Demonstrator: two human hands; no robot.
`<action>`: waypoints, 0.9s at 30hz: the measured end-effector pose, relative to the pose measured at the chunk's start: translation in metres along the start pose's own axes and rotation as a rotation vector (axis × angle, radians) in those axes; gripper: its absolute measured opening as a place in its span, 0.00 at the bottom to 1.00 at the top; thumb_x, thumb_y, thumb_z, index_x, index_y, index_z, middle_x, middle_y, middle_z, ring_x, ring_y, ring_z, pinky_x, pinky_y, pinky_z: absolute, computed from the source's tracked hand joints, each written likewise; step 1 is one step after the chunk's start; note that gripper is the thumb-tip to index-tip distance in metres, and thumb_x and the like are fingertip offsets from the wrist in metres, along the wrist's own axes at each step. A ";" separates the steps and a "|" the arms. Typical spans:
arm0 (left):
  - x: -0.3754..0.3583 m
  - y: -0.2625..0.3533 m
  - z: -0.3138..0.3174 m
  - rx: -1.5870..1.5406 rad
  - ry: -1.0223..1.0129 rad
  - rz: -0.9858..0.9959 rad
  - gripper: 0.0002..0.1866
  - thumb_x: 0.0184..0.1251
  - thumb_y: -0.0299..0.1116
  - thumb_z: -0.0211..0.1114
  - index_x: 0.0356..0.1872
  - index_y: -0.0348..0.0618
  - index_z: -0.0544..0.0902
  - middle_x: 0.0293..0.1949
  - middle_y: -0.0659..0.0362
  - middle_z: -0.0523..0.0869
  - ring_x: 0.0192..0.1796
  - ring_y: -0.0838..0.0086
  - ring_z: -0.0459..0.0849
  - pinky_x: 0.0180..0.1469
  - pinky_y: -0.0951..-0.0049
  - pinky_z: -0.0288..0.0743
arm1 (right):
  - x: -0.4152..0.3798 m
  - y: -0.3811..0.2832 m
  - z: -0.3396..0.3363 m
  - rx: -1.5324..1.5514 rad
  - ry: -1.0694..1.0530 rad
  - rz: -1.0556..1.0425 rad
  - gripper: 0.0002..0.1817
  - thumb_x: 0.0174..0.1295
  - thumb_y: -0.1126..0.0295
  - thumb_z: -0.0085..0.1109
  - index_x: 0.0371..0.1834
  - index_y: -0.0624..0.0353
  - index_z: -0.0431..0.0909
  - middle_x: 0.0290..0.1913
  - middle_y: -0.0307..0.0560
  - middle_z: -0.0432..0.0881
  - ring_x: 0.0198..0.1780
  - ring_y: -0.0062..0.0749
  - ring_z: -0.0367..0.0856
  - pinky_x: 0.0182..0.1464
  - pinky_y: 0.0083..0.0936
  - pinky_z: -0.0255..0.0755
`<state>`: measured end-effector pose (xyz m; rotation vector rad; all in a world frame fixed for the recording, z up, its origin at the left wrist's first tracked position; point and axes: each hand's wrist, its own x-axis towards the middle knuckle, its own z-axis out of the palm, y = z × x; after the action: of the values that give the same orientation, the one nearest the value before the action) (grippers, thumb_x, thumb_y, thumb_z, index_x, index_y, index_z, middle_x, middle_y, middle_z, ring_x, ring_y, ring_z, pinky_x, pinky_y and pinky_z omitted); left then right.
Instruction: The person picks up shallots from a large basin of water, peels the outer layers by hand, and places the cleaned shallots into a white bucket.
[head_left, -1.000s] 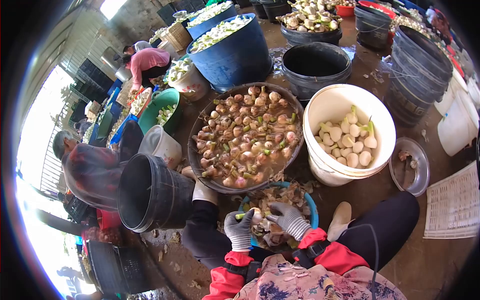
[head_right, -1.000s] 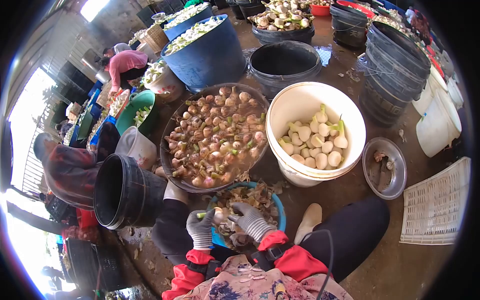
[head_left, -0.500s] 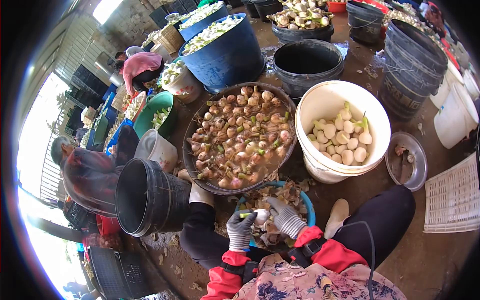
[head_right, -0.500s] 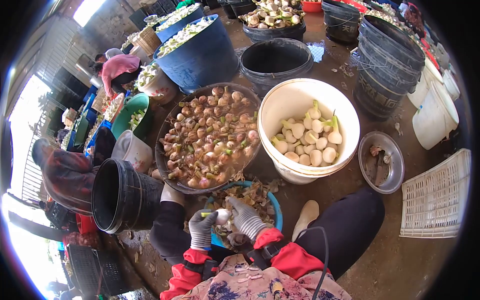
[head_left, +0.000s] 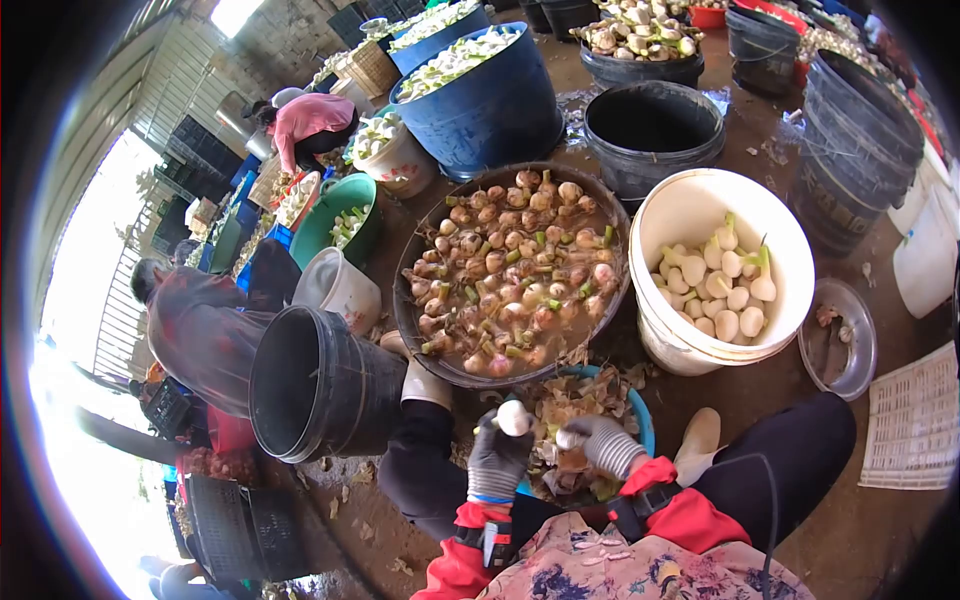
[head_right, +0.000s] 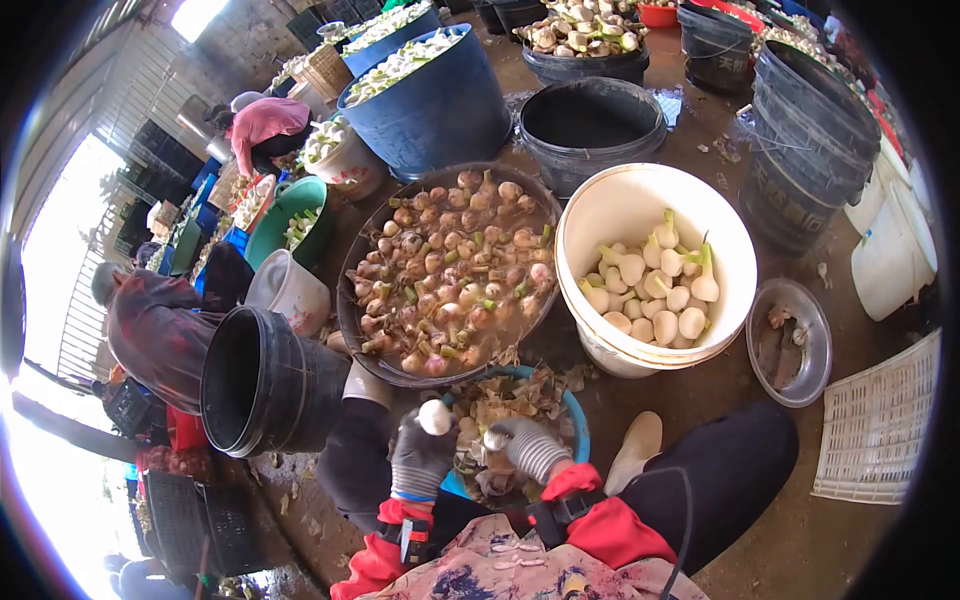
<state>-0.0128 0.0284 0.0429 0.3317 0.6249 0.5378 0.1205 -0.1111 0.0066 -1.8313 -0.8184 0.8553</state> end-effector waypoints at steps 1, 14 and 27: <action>0.009 -0.011 0.004 0.013 -0.122 -0.015 0.13 0.65 0.39 0.60 0.48 0.48 0.75 0.51 0.55 0.78 0.53 0.60 0.77 0.55 0.60 0.74 | 0.003 0.009 0.010 -0.102 -0.137 -0.025 0.14 0.60 0.76 0.51 0.48 0.66 0.77 0.45 0.59 0.81 0.46 0.44 0.81 0.53 0.31 0.72; 0.153 -0.036 0.071 1.702 -0.318 0.416 0.17 0.63 0.37 0.62 0.49 0.40 0.80 0.41 0.49 0.85 0.44 0.62 0.84 0.48 0.70 0.75 | 0.017 0.003 0.011 -0.092 -0.206 0.147 0.19 0.60 0.58 0.54 0.45 0.63 0.79 0.44 0.59 0.81 0.47 0.53 0.78 0.51 0.36 0.71; 0.228 0.008 0.032 2.231 -0.219 -0.297 0.31 0.52 0.50 0.66 0.54 0.41 0.77 0.49 0.48 0.82 0.52 0.60 0.81 0.58 0.66 0.71 | 0.027 0.017 0.011 0.351 -0.061 0.245 0.18 0.62 0.65 0.57 0.50 0.66 0.76 0.44 0.53 0.82 0.46 0.36 0.80 0.51 0.26 0.71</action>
<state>0.1599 0.1600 -0.0337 2.2868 0.7988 -0.7443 0.1289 -0.0902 -0.0180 -1.6167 -0.4481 1.1377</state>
